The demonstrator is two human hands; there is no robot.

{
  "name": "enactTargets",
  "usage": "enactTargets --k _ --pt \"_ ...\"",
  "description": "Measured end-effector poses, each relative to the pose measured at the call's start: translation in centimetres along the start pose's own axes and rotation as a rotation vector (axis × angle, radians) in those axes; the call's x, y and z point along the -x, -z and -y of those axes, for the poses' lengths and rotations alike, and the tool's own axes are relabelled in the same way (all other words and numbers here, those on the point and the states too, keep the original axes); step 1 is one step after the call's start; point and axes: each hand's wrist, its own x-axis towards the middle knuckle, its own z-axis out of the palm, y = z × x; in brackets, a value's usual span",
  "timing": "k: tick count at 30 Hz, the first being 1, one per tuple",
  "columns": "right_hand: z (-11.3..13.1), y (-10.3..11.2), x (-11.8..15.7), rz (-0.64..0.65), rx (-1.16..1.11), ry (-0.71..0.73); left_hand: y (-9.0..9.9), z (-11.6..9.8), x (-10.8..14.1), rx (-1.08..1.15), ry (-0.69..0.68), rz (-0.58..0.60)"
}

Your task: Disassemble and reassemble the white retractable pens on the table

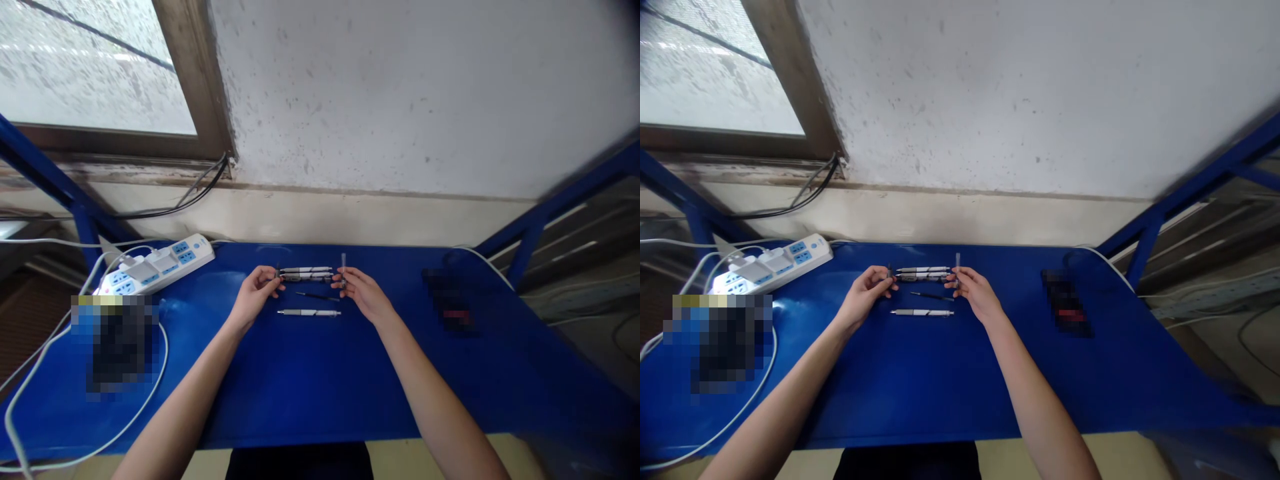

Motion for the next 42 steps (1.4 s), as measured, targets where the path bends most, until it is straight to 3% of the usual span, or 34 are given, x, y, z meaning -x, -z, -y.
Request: enactTargets --k 7,18,23,30,37,42 --pt "-0.3 0.1 -0.2 -0.119 0.153 0.076 -0.1 -0.1 0.0 -0.024 -0.008 -0.003" --pt "-1.3 2.0 -0.9 -0.37 0.848 0.389 0.0 -0.3 0.1 -0.086 -0.026 0.014" --pt "-1.7 2.3 -0.9 -0.341 0.926 0.46 0.2 0.1 0.0 -0.087 0.001 0.027" --pt "-2.1 2.3 -1.1 -0.339 1.234 0.481 0.4 0.5 -0.1 -0.099 0.034 0.073" --pt "-1.8 2.0 -0.8 -0.351 1.257 0.549 0.2 0.4 0.0 -0.251 0.008 0.073" --pt "-1.0 0.7 -0.3 -0.169 1.157 0.666 0.4 0.9 -0.1 -0.348 -0.048 0.086"
